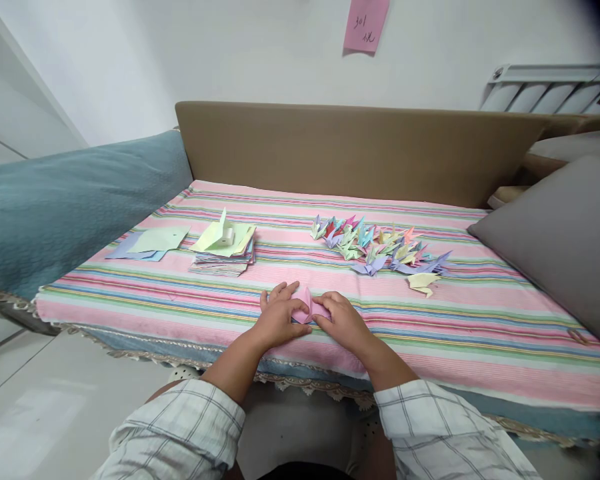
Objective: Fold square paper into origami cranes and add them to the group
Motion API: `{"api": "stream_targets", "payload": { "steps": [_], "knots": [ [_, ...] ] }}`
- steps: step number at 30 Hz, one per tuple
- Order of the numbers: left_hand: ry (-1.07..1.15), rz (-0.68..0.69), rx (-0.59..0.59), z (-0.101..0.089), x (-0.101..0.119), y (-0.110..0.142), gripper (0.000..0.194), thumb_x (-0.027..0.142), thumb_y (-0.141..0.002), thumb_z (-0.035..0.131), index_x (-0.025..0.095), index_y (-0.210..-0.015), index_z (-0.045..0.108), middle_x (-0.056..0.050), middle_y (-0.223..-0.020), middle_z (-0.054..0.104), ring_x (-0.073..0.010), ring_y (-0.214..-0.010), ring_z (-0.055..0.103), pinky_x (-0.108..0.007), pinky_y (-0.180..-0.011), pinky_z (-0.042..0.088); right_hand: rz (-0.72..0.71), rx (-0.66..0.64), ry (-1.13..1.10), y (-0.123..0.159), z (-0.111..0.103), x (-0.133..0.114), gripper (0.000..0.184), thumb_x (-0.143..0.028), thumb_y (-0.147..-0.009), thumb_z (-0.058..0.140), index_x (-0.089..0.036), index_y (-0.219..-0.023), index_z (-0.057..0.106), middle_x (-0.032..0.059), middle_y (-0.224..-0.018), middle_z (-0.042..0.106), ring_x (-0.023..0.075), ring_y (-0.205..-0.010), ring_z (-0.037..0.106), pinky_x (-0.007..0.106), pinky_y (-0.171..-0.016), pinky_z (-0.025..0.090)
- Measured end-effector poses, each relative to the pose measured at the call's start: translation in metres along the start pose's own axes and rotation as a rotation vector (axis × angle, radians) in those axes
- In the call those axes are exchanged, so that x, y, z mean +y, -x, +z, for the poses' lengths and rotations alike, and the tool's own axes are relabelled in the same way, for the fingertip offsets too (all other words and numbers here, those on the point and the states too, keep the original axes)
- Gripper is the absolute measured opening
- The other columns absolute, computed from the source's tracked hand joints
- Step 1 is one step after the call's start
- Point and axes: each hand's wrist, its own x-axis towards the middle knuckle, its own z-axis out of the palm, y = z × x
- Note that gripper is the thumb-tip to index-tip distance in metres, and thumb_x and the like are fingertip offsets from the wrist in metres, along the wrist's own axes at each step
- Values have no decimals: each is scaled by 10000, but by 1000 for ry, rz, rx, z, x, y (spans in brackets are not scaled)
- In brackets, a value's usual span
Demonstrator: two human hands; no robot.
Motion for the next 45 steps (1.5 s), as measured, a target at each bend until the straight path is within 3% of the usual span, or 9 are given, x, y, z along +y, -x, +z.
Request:
{"api": "stream_targets", "payload": {
  "steps": [5,10,19,26,37,45],
  "knots": [
    [-12,15,-30,-2,-1,0,144,399,-670,705,297,-771,704,11,-1444,370,-327,-1347,224,-608,-1044,55,-13,6,-8,0,0,2,344,-220,-775,602,-185,-1117,602,76,-1017,580,203,-987,529,342,-887,430],
    [8,4,-51,-3,-2,-1,166,419,-693,684,311,-819,697,15,-1437,383,-320,-1346,230,-600,-1048,43,-34,2,-1,0,0,3,345,-225,-786,588,-183,-1128,594,80,-1020,574,204,-991,527,346,-892,430],
    [128,-57,-6,-7,-2,-3,597,408,-672,704,308,-1215,477,-52,-1408,420,-260,-1309,326,-538,-1074,82,-30,11,33,0,1,1,329,-225,-796,581,-174,-1121,589,83,-1022,576,210,-1006,516,341,-910,415],
    [62,-31,-73,-7,-3,-8,393,460,-706,668,360,-1082,617,-16,-1436,384,-292,-1342,259,-576,-1064,60,-46,-13,29,-1,-4,-3,178,-201,-788,583,-169,-958,626,69,-955,576,201,-929,520,319,-843,421],
    [26,23,-54,-4,-5,-11,352,470,-692,691,397,-1035,659,18,-1447,366,-327,-1340,241,-610,-1053,78,-19,-30,-21,-1,-5,-3,168,-170,-772,577,-165,-931,632,62,-938,567,196,-924,509,304,-836,403],
    [53,97,-32,-4,-7,-17,460,451,-655,728,355,-1096,636,-9,-1391,451,-320,-1306,318,-593,-1065,138,-33,-42,-58,-2,-8,-4,242,-169,-785,563,-168,-1015,636,72,-964,579,201,-941,515,308,-839,397]
  ]
}}
